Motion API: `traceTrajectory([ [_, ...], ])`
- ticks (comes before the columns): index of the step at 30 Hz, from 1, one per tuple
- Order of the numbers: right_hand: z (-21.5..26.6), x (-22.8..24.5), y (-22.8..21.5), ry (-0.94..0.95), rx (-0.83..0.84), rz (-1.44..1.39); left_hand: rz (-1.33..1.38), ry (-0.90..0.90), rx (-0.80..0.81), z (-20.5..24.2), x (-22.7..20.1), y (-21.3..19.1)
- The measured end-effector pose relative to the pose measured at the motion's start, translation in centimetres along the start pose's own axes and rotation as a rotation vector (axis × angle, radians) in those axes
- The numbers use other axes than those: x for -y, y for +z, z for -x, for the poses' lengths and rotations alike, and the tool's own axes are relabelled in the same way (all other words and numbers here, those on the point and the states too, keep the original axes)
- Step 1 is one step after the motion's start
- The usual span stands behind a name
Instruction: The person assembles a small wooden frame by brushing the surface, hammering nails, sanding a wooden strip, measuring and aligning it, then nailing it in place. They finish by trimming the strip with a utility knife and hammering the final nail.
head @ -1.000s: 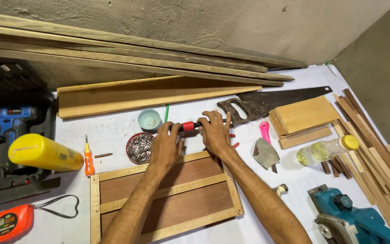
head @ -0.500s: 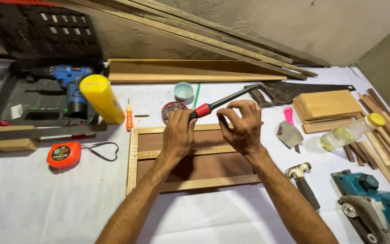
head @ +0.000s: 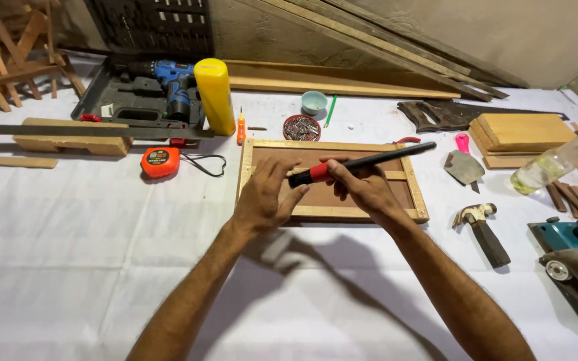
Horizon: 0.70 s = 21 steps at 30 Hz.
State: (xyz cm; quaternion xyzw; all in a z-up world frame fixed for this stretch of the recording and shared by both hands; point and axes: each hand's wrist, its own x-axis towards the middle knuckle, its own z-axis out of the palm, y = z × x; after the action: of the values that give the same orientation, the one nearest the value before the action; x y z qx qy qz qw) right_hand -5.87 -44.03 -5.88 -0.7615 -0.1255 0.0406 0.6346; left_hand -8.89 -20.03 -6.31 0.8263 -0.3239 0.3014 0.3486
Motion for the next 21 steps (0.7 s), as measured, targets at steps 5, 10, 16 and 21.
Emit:
traceTrajectory([
  [5, -0.5, -1.6, 3.3, -0.002, 0.164, 0.102, -0.17, -0.163, 0.026, 4.7, 1.6, -2.5],
  [10, -1.2, -0.9, 6.0, 0.054, 0.208, 0.278, -0.173, -0.131, 0.127, 5.8, 1.7, -2.7],
  [16, -0.6, -4.4, 2.4, 0.067, 0.245, 0.321, -0.16, -0.102, 0.306, 6.0, 2.5, 1.6],
  [21, 1.7, -5.2, -2.6, 0.203, 0.176, 0.263, -0.013, -0.065, 0.402, 3.0, 0.6, 5.0],
])
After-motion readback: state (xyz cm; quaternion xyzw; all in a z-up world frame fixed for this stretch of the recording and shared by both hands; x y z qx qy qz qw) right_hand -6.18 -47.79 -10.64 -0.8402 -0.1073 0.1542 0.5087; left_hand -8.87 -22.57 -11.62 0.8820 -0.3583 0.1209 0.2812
